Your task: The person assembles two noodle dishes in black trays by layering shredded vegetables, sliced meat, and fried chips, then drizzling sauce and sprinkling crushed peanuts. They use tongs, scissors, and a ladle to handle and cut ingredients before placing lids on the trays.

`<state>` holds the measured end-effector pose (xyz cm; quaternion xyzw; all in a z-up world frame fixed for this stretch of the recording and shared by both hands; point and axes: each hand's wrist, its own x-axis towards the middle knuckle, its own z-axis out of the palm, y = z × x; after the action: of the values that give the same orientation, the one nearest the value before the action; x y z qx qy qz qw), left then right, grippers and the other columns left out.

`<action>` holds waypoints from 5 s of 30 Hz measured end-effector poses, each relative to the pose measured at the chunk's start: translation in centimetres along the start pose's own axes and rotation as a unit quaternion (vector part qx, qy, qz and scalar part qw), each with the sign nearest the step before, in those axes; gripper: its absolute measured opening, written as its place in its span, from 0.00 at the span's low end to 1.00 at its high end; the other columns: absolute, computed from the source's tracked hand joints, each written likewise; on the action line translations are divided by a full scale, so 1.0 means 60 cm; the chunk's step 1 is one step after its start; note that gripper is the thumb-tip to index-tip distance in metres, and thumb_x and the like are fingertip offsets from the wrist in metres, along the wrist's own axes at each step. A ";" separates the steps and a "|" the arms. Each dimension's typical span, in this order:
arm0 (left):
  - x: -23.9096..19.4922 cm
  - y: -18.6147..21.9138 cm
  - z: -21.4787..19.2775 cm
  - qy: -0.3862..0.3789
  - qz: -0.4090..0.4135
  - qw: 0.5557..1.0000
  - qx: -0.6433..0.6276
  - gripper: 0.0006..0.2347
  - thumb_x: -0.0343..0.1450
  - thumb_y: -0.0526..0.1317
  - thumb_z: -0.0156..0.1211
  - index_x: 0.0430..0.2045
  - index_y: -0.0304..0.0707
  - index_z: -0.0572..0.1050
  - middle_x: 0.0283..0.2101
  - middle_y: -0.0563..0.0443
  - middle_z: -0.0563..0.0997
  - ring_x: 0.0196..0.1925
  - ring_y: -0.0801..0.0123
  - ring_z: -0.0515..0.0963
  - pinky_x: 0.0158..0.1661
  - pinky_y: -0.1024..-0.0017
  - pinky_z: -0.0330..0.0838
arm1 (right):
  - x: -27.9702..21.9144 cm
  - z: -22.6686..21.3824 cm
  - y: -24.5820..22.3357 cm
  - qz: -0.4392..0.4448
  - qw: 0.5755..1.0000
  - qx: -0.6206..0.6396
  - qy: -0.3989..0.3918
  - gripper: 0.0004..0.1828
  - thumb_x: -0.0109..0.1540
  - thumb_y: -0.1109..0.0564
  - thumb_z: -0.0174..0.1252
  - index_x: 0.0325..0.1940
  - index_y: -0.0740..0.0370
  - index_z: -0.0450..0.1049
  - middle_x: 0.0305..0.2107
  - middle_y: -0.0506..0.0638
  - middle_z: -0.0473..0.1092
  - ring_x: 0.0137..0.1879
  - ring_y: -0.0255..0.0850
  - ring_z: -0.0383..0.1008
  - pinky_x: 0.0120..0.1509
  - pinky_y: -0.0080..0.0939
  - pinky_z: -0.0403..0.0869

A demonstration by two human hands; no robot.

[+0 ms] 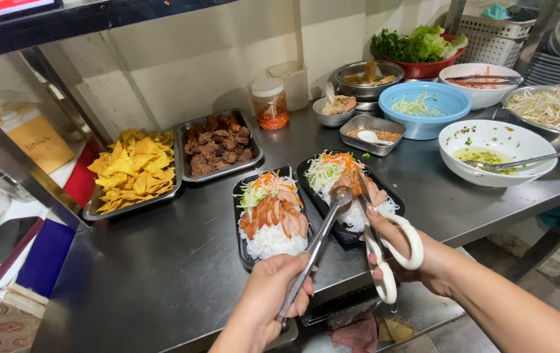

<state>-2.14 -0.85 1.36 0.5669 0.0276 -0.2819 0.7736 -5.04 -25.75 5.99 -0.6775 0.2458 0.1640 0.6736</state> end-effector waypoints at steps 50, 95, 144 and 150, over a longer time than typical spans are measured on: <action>-0.070 0.077 0.058 0.199 0.236 0.813 0.494 0.11 0.65 0.41 0.68 0.28 0.28 0.77 0.25 0.31 0.81 0.33 0.42 0.82 0.37 0.54 0.75 | -0.031 -0.053 0.031 0.019 0.986 -0.135 0.100 0.38 0.60 0.21 0.46 0.50 0.56 0.73 0.22 0.53 0.71 0.23 0.42 0.74 0.27 0.42 0.73; 0.230 0.293 -0.332 0.438 0.191 0.711 0.516 0.15 0.67 0.43 0.69 0.34 0.25 0.77 0.38 0.25 0.81 0.45 0.36 0.80 0.47 0.50 0.74 | 0.447 0.436 -0.281 -0.210 0.845 -0.490 0.030 0.24 0.61 0.43 0.64 0.39 0.70 0.82 0.35 0.63 0.80 0.38 0.50 0.82 0.48 0.47 0.78; 0.305 0.442 -0.724 0.398 0.169 0.790 0.435 0.24 0.52 0.41 0.84 0.38 0.35 0.77 0.37 0.48 0.82 0.38 0.64 0.82 0.40 0.67 0.77 | 0.583 0.767 -0.338 -0.307 0.912 -0.206 -0.178 0.23 0.56 0.61 0.69 0.55 0.60 0.72 0.35 0.49 0.76 0.39 0.36 0.78 0.42 0.35 0.77; 0.272 0.464 -0.730 0.277 0.288 0.869 0.291 0.17 0.61 0.30 0.75 0.39 0.32 0.74 0.32 0.52 0.80 0.33 0.73 0.79 0.33 0.75 0.74 | 0.574 0.790 -0.350 -0.317 0.910 -0.133 -0.230 0.23 0.58 0.60 0.67 0.57 0.59 0.71 0.37 0.49 0.74 0.40 0.35 0.76 0.43 0.35 0.76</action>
<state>36.68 37.15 3.89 0.8041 -0.0068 0.1267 0.5809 40.20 16.87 2.56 -0.7465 -0.1682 0.1242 0.6317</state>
